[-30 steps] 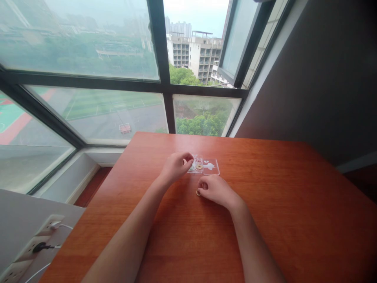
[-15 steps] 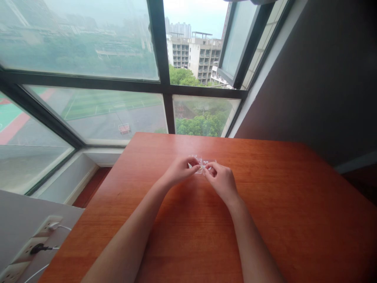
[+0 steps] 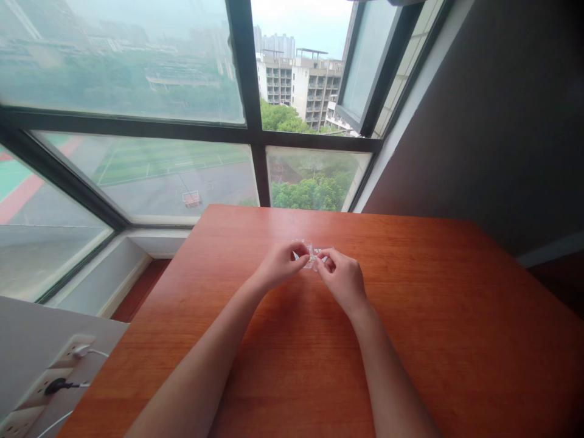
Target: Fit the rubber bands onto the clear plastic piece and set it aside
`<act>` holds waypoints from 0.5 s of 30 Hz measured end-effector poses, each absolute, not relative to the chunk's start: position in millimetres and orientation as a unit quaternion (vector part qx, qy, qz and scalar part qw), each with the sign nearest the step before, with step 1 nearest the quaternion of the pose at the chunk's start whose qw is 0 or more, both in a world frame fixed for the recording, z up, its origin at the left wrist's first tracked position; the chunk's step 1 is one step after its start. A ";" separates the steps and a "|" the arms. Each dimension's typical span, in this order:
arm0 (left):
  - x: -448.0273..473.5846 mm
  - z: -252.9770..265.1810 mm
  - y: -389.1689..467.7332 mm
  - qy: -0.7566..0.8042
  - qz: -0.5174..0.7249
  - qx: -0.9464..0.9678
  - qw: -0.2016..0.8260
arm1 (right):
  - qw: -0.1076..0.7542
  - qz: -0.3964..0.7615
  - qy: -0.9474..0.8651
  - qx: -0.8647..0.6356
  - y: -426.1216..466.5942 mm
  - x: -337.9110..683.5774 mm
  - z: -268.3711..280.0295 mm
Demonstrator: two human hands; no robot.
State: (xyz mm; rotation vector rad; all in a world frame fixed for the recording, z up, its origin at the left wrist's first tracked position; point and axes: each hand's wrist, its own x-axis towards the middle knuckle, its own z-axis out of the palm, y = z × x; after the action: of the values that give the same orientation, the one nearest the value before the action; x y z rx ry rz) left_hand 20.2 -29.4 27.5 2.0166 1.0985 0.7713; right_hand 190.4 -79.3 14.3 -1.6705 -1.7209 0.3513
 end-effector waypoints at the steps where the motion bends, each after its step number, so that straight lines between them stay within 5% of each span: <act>1: 19.6 25.8 -28.6 0.437 0.300 0.781 0.331 | 0.345 0.138 -0.663 -0.650 -79.6 190.5 15.1; 7: 18.1 16.6 -24.7 0.490 0.291 0.793 0.215 | 0.316 0.138 -0.656 -0.671 -80.1 190.8 16.0; 15: 16.9 17.0 -24.8 0.500 0.273 0.797 0.203 | 0.307 0.139 -0.661 -0.670 -79.4 190.4 15.3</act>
State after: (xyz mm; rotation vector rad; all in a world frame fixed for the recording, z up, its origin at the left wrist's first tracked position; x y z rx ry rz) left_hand 16.9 -24.8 17.0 2.2240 1.3953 0.7619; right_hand 190.4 -79.4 15.3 -1.7733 -1.7482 0.3672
